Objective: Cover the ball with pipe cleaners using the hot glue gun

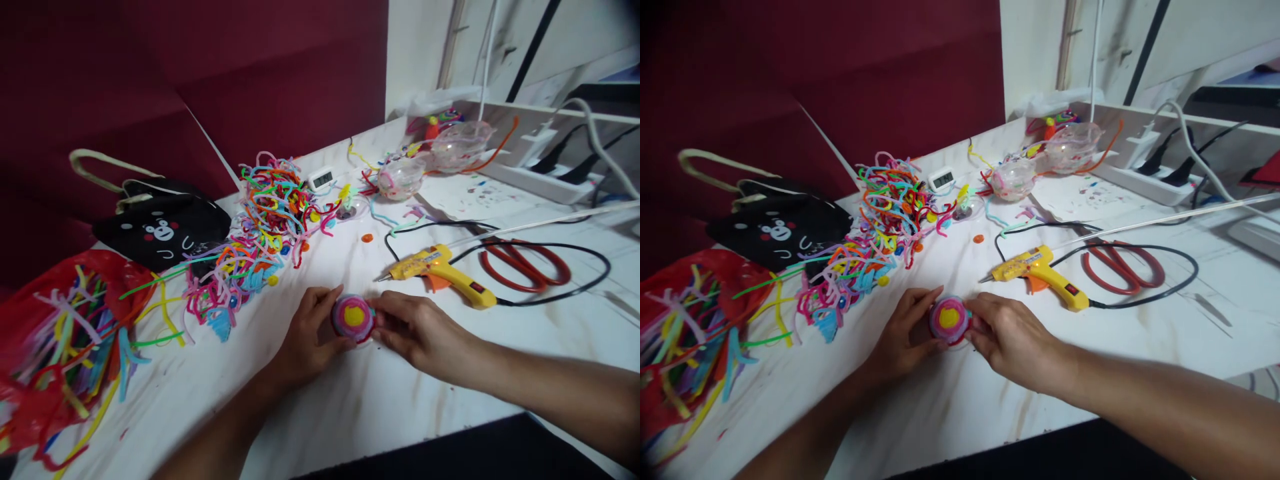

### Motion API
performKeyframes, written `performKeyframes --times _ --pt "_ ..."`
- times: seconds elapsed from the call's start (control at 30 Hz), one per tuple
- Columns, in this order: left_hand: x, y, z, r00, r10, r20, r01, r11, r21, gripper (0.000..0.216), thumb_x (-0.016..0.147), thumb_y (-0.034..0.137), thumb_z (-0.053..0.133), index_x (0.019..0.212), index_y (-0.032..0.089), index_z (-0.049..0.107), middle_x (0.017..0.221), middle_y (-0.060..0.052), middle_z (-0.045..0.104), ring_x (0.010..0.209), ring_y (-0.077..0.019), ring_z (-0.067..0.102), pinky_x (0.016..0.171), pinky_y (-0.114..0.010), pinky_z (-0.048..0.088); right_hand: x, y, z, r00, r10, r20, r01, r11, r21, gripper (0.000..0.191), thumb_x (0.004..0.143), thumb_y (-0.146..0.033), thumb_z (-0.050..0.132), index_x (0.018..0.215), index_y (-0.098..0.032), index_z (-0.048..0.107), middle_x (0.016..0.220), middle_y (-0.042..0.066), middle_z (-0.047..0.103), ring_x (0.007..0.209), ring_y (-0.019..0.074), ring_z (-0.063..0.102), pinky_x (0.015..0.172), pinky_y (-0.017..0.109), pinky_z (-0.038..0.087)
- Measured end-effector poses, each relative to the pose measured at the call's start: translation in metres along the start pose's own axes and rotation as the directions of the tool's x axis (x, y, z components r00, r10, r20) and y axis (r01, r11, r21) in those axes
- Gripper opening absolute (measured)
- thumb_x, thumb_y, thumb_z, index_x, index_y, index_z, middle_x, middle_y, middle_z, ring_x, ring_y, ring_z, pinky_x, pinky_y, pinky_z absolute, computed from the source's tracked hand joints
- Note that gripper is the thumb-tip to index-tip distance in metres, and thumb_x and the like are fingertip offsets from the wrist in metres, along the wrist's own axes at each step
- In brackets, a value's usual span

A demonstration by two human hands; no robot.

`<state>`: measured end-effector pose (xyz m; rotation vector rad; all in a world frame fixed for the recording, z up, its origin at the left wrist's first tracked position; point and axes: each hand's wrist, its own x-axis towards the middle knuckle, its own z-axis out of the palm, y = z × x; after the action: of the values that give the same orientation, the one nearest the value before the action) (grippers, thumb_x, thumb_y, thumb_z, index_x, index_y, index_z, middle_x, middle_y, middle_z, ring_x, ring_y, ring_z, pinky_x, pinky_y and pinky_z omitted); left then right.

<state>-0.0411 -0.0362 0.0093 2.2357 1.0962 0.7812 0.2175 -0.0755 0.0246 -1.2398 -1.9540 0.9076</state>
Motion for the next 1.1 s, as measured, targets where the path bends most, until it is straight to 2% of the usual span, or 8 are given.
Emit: performKeyframes --times 0.23,0.5,0.67,0.73,0.83,0.93,1.0,1.1 --pt "0.011 0.0 -0.005 0.988 -0.035 0.153 0.053 0.991 -0.12 0.074 0.08 0.055 0.095 0.148 0.033 0.077 0.119 -0.009 0.067 0.112 -0.031 0.071 0.104 -0.048 0.066 -0.002 -0.001 0.002 1.0 -0.009 0.021 0.011 0.994 -0.104 0.023 0.093 -0.013 0.074 0.115 -0.018 0.077 0.101 0.011 0.081 0.085 0.0248 0.076 0.075 0.035 0.059" --pt "0.008 0.001 0.002 0.992 -0.049 0.113 0.068 0.982 -0.178 0.065 0.075 0.05 0.099 0.137 0.039 0.081 0.113 -0.006 0.067 0.104 -0.0301 0.072 0.095 -0.044 0.068 -0.009 0.002 0.015 0.996 -0.032 -0.079 0.027 0.998 -0.061 0.032 0.092 -0.004 0.071 0.113 -0.027 0.077 0.099 0.008 0.081 0.091 0.0285 0.08 0.076 0.036 0.064" --pt "0.004 0.0 0.003 0.977 -0.135 0.163 0.158 0.977 -0.144 0.072 0.07 0.054 0.101 0.135 0.034 0.079 0.12 -0.006 0.064 0.111 -0.032 0.071 0.103 -0.051 0.065 -0.008 0.004 0.014 0.995 -0.081 -0.054 0.076 0.994 -0.075 0.023 0.098 -0.015 0.067 0.115 -0.026 0.076 0.098 0.009 0.08 0.088 0.0313 0.08 0.072 0.042 0.065" --pt "0.003 -0.001 0.003 0.977 -0.12 0.174 0.143 0.982 -0.127 0.073 0.072 0.058 0.099 0.135 0.03 0.076 0.126 -0.008 0.064 0.117 -0.035 0.07 0.108 -0.055 0.063 -0.007 0.004 0.013 0.996 -0.081 -0.028 0.079 0.994 -0.079 0.02 0.101 -0.019 0.064 0.116 -0.026 0.075 0.101 0.01 0.08 0.09 0.0317 0.081 0.075 0.043 0.067" --pt "0.001 -0.001 0.004 0.987 0.019 0.162 0.001 0.993 -0.119 0.067 0.086 0.054 0.088 0.147 0.034 0.067 0.141 -0.011 0.064 0.133 -0.0399 0.066 0.118 -0.059 0.059 -0.007 0.005 0.013 0.997 -0.077 -0.013 0.075 0.994 -0.084 0.021 0.103 -0.021 0.06 0.117 -0.026 0.074 0.104 0.011 0.081 0.093 0.032 0.081 0.079 0.043 0.068" --pt "-0.002 0.002 0.007 0.972 0.165 0.165 -0.153 0.985 -0.081 0.082 0.096 0.043 0.08 0.169 0.046 0.043 0.159 -0.009 0.06 0.146 -0.042 0.062 0.126 -0.06 0.056 -0.006 0.006 0.016 0.994 -0.101 -0.029 0.098 0.991 -0.09 0.024 0.102 -0.02 0.059 0.119 -0.027 0.074 0.102 0.011 0.08 0.089 0.0321 0.081 0.078 0.043 0.067" --pt "-0.003 0.005 0.011 0.961 0.203 0.187 -0.194 0.979 -0.063 0.089 0.1 0.038 0.075 0.175 0.049 0.03 0.166 -0.008 0.057 0.15 -0.0421 0.061 0.128 -0.061 0.055 -0.005 0.007 0.017 0.995 -0.101 -0.028 0.098 0.991 -0.091 0.025 0.101 -0.019 0.059 0.119 -0.028 0.075 0.099 0.011 0.08 0.085 0.0313 0.08 0.077 0.043 0.066" --pt "-0.007 0.005 0.015 0.96 0.189 0.206 -0.186 0.982 -0.036 0.086 0.105 0.034 0.067 0.178 0.044 0.023 0.171 -0.011 0.053 0.156 -0.0409 0.056 0.13 -0.062 0.053 -0.003 0.008 0.016 0.997 -0.082 0.004 0.083 0.994 -0.071 0.026 0.099 -0.02 0.061 0.121 -0.024 0.074 0.099 0.012 0.08 0.086 0.0314 0.079 0.076 0.043 0.066"
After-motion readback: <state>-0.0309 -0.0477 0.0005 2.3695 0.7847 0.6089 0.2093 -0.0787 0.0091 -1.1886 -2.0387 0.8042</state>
